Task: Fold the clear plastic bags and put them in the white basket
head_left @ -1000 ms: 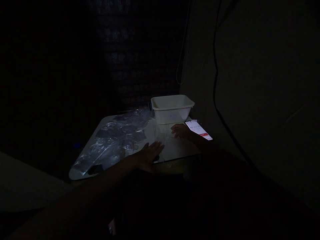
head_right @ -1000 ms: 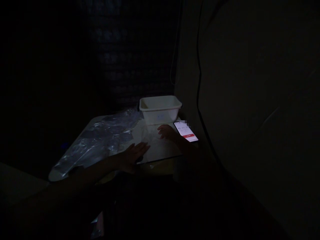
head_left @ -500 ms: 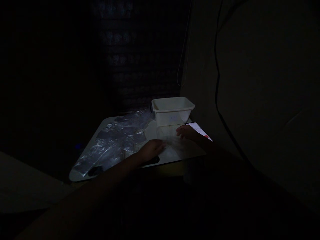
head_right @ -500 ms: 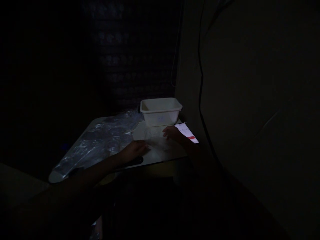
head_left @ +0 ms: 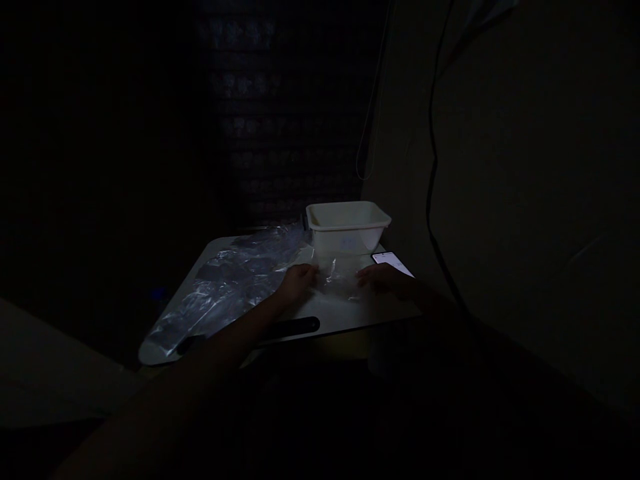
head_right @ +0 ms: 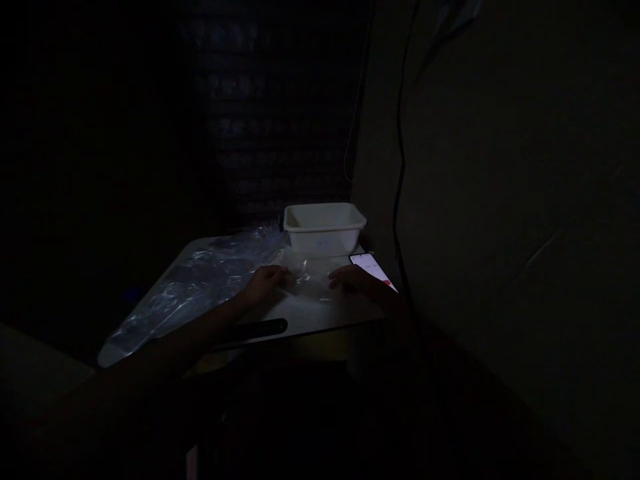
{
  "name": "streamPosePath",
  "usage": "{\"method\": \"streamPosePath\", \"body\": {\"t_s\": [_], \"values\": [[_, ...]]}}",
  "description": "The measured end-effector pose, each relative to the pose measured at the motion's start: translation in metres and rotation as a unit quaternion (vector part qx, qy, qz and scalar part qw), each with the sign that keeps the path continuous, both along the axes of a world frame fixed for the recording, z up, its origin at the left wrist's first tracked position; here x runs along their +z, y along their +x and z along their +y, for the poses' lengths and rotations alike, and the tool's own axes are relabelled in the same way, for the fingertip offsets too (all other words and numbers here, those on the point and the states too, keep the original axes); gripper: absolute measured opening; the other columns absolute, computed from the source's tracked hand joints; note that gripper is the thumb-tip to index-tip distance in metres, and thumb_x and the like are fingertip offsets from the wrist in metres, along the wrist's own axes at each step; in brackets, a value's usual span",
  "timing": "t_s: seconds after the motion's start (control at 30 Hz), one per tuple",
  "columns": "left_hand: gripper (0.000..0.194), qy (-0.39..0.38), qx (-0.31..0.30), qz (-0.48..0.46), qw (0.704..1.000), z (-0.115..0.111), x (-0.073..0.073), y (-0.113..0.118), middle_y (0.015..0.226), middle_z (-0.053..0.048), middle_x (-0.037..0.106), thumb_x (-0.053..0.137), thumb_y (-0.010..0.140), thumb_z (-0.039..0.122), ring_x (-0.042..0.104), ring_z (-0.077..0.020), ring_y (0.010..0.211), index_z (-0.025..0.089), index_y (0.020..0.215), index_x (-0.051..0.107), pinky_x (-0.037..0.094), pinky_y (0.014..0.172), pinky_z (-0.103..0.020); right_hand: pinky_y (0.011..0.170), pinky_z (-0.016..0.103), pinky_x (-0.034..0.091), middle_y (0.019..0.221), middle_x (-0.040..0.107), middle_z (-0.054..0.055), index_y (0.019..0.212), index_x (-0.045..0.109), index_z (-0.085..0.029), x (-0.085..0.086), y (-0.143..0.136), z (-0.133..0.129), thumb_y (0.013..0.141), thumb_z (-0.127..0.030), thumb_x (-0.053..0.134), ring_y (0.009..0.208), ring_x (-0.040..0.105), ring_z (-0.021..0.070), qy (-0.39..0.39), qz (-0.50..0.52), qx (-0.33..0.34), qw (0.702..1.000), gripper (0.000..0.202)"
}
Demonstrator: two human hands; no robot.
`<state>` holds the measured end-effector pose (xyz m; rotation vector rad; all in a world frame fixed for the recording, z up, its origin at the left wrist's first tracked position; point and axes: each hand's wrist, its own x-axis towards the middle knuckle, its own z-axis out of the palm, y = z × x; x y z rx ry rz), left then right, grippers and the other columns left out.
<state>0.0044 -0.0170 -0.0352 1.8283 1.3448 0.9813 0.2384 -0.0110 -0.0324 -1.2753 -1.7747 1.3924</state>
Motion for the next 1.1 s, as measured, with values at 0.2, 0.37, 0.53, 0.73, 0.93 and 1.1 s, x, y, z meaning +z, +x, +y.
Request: {"method": "streamPosePath", "body": {"t_s": [0.2, 0.37, 0.53, 0.73, 0.93, 1.1], "values": [[0.027, -0.108, 0.055, -0.097, 0.988, 0.009, -0.006, 0.009, 0.045, 0.001, 0.051, 0.040, 0.074, 0.031, 0.049, -0.0082, 0.038, 0.011, 0.062, 0.053, 0.039, 0.042, -0.020, 0.034, 0.017, 0.024, 0.048, 0.056, -0.001, 0.060, 0.060, -0.013, 0.007, -0.016, -0.007, 0.058, -0.028, 0.055, 0.033, 0.035, 0.0026, -0.015, -0.132, -0.034, 0.991, 0.015], [0.028, -0.146, 0.090, -0.167, 0.971, 0.012, -0.009, 0.014, 0.047, 0.001, 0.052, 0.041, 0.075, 0.034, 0.047, -0.0068, 0.037, 0.011, 0.066, 0.054, 0.039, 0.041, -0.019, 0.035, 0.018, 0.025, 0.033, 0.042, -0.003, 0.046, 0.056, -0.014, 0.010, -0.024, -0.011, 0.062, -0.040, 0.052, 0.032, 0.033, 0.0037, 0.011, -0.209, -0.034, 0.977, 0.031], [0.033, -0.143, 0.118, -0.144, 0.972, 0.015, -0.007, 0.012, 0.048, 0.000, 0.052, 0.040, 0.074, 0.040, 0.046, -0.0073, 0.037, 0.011, 0.065, 0.054, 0.037, 0.041, -0.020, 0.040, 0.018, 0.031, 0.045, 0.052, -0.001, 0.047, 0.056, -0.016, 0.000, -0.022, -0.005, 0.061, -0.026, 0.054, 0.041, 0.043, 0.0067, 0.118, -0.237, -0.016, 0.964, 0.018], [0.024, -0.167, 0.110, -0.066, 0.978, 0.010, -0.007, 0.001, 0.048, 0.000, 0.052, 0.042, 0.073, 0.031, 0.050, -0.0089, 0.041, 0.011, 0.066, 0.052, 0.037, 0.043, -0.020, 0.040, 0.019, 0.031, 0.041, 0.051, -0.001, 0.038, 0.051, -0.018, -0.010, -0.021, 0.006, 0.058, -0.016, 0.053, 0.046, 0.047, 0.0100, 0.165, -0.244, -0.011, 0.956, 0.020], [0.015, -0.191, 0.127, -0.017, 0.973, 0.009, -0.009, -0.009, 0.047, 0.002, 0.051, 0.046, 0.069, 0.017, 0.051, -0.0103, 0.040, 0.010, 0.082, 0.050, 0.039, 0.043, -0.021, 0.043, 0.021, 0.036, 0.047, 0.055, 0.000, 0.051, 0.056, -0.016, -0.015, -0.018, 0.008, 0.056, -0.013, 0.052, 0.049, 0.050, 0.0115, 0.129, -0.166, -0.010, 0.978, 0.006], [0.027, -0.081, 0.113, 0.169, 0.976, 0.010, -0.002, -0.010, 0.067, -0.005, 0.060, 0.044, 0.070, 0.018, 0.057, -0.0147, 0.062, 0.010, 0.095, 0.047, 0.042, 0.055, -0.023, 0.043, 0.022, 0.039, 0.055, 0.057, 0.001, 0.078, 0.056, -0.014, -0.019, -0.019, 0.004, 0.056, -0.016, 0.055, 0.050, 0.052, 0.0124, 0.107, -0.197, -0.084, 0.971, 0.022]]}}
